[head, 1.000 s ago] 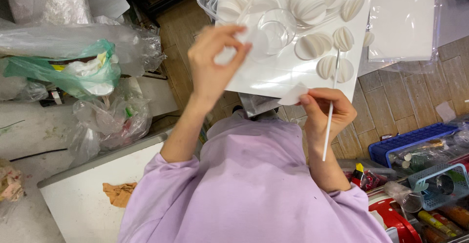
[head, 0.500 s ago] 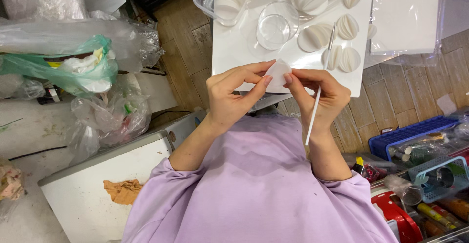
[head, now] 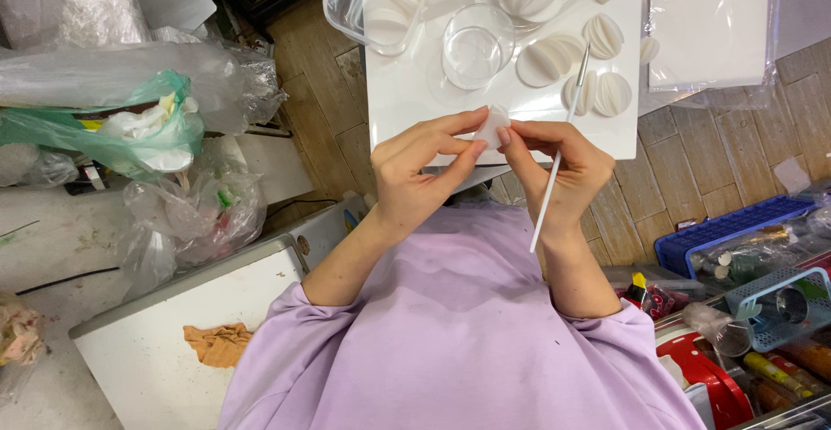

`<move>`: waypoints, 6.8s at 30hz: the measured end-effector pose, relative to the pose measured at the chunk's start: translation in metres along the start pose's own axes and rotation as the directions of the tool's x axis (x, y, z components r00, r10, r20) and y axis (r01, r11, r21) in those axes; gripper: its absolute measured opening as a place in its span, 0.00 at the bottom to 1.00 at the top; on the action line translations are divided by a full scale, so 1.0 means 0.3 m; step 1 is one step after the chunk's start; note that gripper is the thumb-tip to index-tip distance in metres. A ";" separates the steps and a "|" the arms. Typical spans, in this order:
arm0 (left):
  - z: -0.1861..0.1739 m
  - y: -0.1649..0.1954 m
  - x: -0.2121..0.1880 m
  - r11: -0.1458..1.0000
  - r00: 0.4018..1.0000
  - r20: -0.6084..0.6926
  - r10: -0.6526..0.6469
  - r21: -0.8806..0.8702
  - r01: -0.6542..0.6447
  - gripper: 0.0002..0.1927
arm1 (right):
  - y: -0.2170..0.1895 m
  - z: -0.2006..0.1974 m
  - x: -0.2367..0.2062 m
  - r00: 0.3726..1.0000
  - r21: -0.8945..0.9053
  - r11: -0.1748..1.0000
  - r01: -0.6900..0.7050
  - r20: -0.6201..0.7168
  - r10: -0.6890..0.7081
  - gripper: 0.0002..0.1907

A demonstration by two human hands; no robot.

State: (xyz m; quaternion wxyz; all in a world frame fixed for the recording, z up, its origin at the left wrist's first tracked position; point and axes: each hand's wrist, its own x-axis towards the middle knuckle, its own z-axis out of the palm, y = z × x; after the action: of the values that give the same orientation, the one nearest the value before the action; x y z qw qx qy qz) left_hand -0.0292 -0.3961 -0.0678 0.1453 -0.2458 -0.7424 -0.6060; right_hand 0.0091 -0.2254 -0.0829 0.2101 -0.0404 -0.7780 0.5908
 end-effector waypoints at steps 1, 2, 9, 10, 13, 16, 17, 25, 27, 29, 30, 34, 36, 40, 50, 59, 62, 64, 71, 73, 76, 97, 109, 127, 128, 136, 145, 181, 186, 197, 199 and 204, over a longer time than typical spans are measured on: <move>0.006 -0.003 -0.003 1.000 1.000 0.001 0.018 0.010 -0.018 0.05 | 0.001 -0.002 0.001 1.000 -0.004 1.000 0.024 -0.001 -0.024 0.06; 0.006 -0.010 -0.006 0.999 1.000 0.019 0.015 -0.029 -0.015 0.07 | 0.002 -0.006 0.001 0.999 -0.009 0.999 0.048 -0.001 -0.048 0.05; 0.031 -0.118 -0.029 0.801 0.932 0.127 -0.340 -0.480 0.358 0.10 | 0.011 -0.027 0.003 0.956 -0.132 0.947 0.293 0.069 -0.286 0.09; 0.037 -0.130 -0.032 0.786 0.927 0.137 -0.350 -0.495 0.370 0.11 | 0.014 -0.030 0.001 0.952 -0.121 0.945 0.304 0.075 -0.297 0.09; 0.046 -0.148 -0.043 0.774 0.924 0.154 -0.349 -0.508 0.377 0.14 | 0.026 -0.038 -0.004 0.950 -0.128 0.943 0.308 0.093 -0.298 0.09; 0.041 -0.143 -0.044 0.795 0.925 0.175 -0.338 -0.473 0.380 0.16 | 0.040 -0.045 0.000 0.944 -0.113 0.940 0.321 0.117 -0.308 0.09; 0.041 -0.139 -0.042 0.782 0.922 0.181 -0.342 -0.490 0.386 0.17 | 0.044 -0.047 0.003 0.941 -0.100 0.940 0.326 0.129 -0.313 0.09; 0.081 -0.114 -0.048 0.969 0.972 0.152 -0.177 -0.147 0.200 0.16 | 0.037 -0.053 0.032 0.951 -0.193 0.947 0.258 0.224 -0.213 0.10; 0.090 -0.120 -0.054 0.990 0.979 0.151 -0.138 0.013 0.138 0.15 | 0.045 -0.036 0.018 0.960 -0.223 0.950 0.218 0.224 -0.167 0.06; 0.099 -0.124 -0.062 0.990 0.983 0.149 -0.110 0.101 0.095 0.15 | 0.064 -0.028 -0.001 0.967 -0.234 0.952 0.196 0.209 -0.147 0.05; 0.103 -0.123 -0.070 0.990 0.984 0.146 -0.103 0.110 0.087 0.14 | 0.078 -0.028 -0.010 0.976 -0.225 0.963 0.150 0.187 -0.108 0.04; 0.122 -0.127 -0.092 0.974 0.982 0.128 -0.142 0.193 0.115 0.13 | 0.148 -0.035 -0.045 0.991 -0.127 0.988 -0.091 0.088 0.103 0.02; 0.124 -0.134 -0.099 0.971 0.964 0.127 -0.232 0.086 0.222 0.12 | 0.178 -0.031 -0.057 0.982 -0.087 0.981 -0.172 0.058 0.178 0.02; 0.108 -0.156 -0.104 0.923 0.925 0.158 -0.344 -0.123 0.364 0.08 | 0.203 -0.034 -0.041 0.996 -0.110 0.994 -0.005 0.088 0.015 0.01; 0.077 -0.212 -0.077 0.892 0.997 0.070 -0.025 0.452 -0.010 0.12 | 0.258 -0.082 0.206 0.896 -0.660 0.631 0.408 0.158 -0.414 0.14; 0.053 -0.205 -0.081 0.877 0.997 0.046 0.067 0.473 -0.081 0.13 | 0.276 -0.080 0.192 0.876 -0.703 0.574 0.420 0.149 -0.459 0.12; 0.054 -0.205 -0.083 0.885 0.997 0.043 0.068 0.459 -0.080 0.12 | 0.275 -0.078 0.190 0.879 -0.709 0.572 0.412 0.144 -0.455 0.11; 0.054 -0.207 -0.083 0.887 0.997 0.047 0.068 0.455 -0.082 0.12 | 0.273 -0.077 0.188 0.882 -0.706 0.579 0.409 0.143 -0.448 0.11; 0.047 -0.192 -0.063 0.901 0.997 0.052 0.062 0.427 -0.078 0.10 | 0.254 -0.080 0.187 0.876 -0.683 0.590 0.431 0.161 -0.454 0.11; 0.042 -0.178 -0.049 0.906 0.995 0.044 0.084 0.413 -0.095 0.09 | 0.241 -0.102 0.179 0.876 -0.667 0.600 0.441 0.176 -0.448 0.11; 0.043 -0.162 -0.016 0.888 0.986 0.041 0.159 0.430 -0.161 0.07 | 0.222 -0.157 0.141 0.893 -0.606 0.675 0.421 0.147 -0.426 0.10; 0.249 -0.307 0.165 0.539 0.814 0.325 0.481 0.622 -0.567 0.04 | 0.343 -0.239 -0.032 0.953 0.186 0.983 0.004 -0.299 0.052 0.11; 0.122 -0.144 0.151 0.683 0.816 0.395 0.423 0.453 -0.573 0.04 | 0.185 -0.172 0.019 0.997 -0.083 0.996 -0.014 -0.075 0.008 0.06; -0.061 -0.409 0.340 0.570 0.884 0.342 0.319 0.676 -0.467 0.07 | 0.238 -0.150 -0.024 0.993 -0.045 0.998 -0.055 -0.107 0.050 0.05; -0.046 -0.412 0.338 0.531 0.870 0.371 0.325 0.689 -0.493 0.07 | 0.235 -0.147 -0.026 0.994 -0.051 0.998 -0.046 -0.101 0.041 0.05; -0.108 -0.250 0.324 0.711 0.936 0.248 0.251 0.609 -0.352 0.08 | 0.210 -0.157 -0.020 0.985 -0.033 0.997 -0.074 -0.161 0.068 0.06; -0.105 0.021 0.204 0.982 0.909 0.398 0.124 0.084 -0.171 0.08 | 0.123 -0.103 0.009 0.968 0.228 0.941 -0.249 0.025 0.251 0.07; -0.045 0.001 0.064 0.951 0.943 0.221 -0.249 -0.126 0.281 0.11 | 0.197 -0.070 -0.049 0.987 0.561 0.817 -0.132 0.146 0.060 0.17; -0.026 0.003 0.046 0.947 0.949 0.208 -0.238 -0.168 0.274 0.11 | 0.205 -0.055 -0.063 0.983 0.649 0.747 -0.146 0.183 0.033 0.21; 0.011 0.014 0.033 0.967 0.976 0.096 -0.197 -0.146 0.209 0.15 | 0.179 -0.018 -0.068 0.995 0.652 0.753 -0.089 0.085 0.044 0.14; 0.003 0.007 0.035 0.960 0.971 0.065 -0.232 -0.148 0.239 0.16 | 0.166 -0.015 -0.078 0.990 0.597 0.790 -0.140 0.112 0.090 0.11; -0.004 0.002 0.038 0.990 0.993 0.033 -0.117 -0.082 0.119 0.16 | 0.150 -0.017 -0.082 0.978 0.590 0.781 -0.204 0.153 0.140 0.08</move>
State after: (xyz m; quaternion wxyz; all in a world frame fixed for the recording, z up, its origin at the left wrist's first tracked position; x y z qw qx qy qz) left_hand -0.0385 -0.3951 -0.0611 0.0884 -0.2157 -0.7317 -0.6405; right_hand 0.0251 -0.2149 -0.1310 0.1175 -0.0123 -0.5521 0.8254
